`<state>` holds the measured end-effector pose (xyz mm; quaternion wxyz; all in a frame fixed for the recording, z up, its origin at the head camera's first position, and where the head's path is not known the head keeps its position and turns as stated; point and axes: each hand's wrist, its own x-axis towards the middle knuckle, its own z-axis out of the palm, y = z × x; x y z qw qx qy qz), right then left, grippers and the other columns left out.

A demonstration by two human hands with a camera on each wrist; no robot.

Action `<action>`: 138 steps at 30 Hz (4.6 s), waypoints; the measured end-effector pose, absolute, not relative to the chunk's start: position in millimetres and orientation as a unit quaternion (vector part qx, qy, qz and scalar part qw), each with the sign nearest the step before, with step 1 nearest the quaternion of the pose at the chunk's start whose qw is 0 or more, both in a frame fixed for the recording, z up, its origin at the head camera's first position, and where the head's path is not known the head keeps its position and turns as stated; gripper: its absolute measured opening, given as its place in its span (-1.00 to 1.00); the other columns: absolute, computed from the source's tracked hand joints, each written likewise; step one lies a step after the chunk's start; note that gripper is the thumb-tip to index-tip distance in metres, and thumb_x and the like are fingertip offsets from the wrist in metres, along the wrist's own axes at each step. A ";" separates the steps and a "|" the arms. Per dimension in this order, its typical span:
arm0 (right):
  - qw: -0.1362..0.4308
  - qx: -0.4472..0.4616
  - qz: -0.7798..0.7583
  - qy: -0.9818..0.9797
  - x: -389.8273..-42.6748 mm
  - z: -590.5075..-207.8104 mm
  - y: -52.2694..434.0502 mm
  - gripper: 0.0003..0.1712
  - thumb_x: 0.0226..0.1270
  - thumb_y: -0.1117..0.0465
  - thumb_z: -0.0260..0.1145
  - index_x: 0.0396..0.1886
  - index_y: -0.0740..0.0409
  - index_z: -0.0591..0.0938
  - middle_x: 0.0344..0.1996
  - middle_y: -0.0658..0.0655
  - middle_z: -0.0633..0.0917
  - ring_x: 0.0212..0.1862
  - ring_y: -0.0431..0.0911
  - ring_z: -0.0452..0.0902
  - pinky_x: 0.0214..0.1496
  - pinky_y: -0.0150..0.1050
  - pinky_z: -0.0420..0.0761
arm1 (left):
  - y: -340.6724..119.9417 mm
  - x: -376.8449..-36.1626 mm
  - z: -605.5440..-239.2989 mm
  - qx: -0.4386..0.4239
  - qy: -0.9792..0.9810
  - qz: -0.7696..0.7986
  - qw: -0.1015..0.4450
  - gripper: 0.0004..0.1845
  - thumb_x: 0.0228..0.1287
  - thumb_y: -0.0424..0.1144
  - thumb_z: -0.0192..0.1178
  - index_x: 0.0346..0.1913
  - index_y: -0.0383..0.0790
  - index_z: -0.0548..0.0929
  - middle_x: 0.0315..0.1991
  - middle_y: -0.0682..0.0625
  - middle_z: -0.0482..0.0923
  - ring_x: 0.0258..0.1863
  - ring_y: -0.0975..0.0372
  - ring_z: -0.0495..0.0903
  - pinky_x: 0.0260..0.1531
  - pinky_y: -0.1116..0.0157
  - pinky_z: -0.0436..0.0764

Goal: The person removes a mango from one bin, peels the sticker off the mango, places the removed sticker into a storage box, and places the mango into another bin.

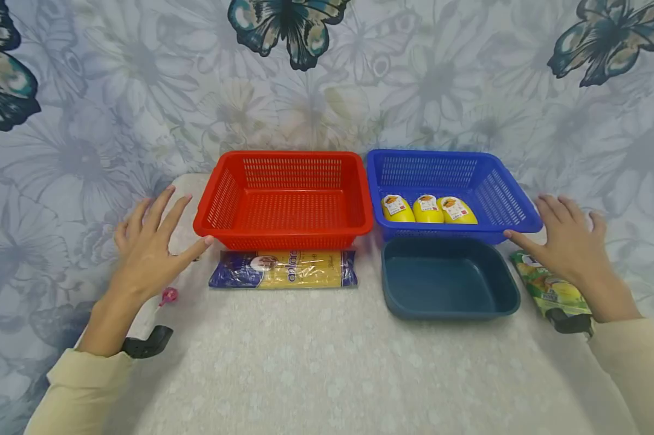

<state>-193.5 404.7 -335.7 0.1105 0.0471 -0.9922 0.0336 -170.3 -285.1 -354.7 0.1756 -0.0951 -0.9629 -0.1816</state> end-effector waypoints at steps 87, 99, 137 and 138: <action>0.031 0.007 0.125 -0.992 -216.1 -353.8 431.1 -0.06 0.49 -0.31 0.04 0.46 0.41 0.26 0.39 0.53 0.26 0.32 0.57 0.12 0.06 0.60 0.14 | 117.9 -319.8 -335.7 -0.291 -0.934 -0.207 -0.016 -0.14 0.16 0.43 0.14 0.52 0.28 0.26 0.47 0.15 0.21 0.40 0.14 0.15 0.31 0.00 0.15; 0.026 -0.001 0.121 -0.992 -217.5 -356.3 430.1 -0.06 0.49 -0.33 0.01 0.46 0.40 0.26 0.39 0.54 0.25 0.33 0.57 0.10 0.06 0.61 0.11 | 150.2 -329.4 -343.9 -0.257 -0.946 -0.191 -0.050 -0.09 0.11 0.48 0.17 0.52 0.27 0.25 0.48 0.15 0.22 0.39 0.14 0.17 0.34 -0.02 0.11; 0.087 -0.004 0.126 -0.988 -215.8 -370.9 423.5 -0.12 0.51 -0.27 0.04 0.46 0.37 0.29 0.39 0.49 0.31 0.31 0.55 0.18 0.00 0.55 0.15 | 212.7 -347.5 -383.2 -0.245 -0.965 -0.049 -0.077 -0.06 0.15 0.45 0.14 0.57 0.26 0.14 0.47 0.03 0.26 0.50 0.05 0.04 0.44 -0.12 -0.16; 0.084 -0.006 0.124 -0.989 -216.8 -370.1 423.6 -0.11 0.51 -0.27 0.03 0.47 0.37 0.29 0.39 0.48 0.30 0.31 0.55 0.18 0.01 0.56 0.14 | 213.0 -349.5 -382.4 -0.250 -0.964 -0.049 -0.079 -0.06 0.17 0.43 0.14 0.58 0.25 0.13 0.48 0.03 0.26 0.50 0.05 0.03 0.44 -0.13 -0.17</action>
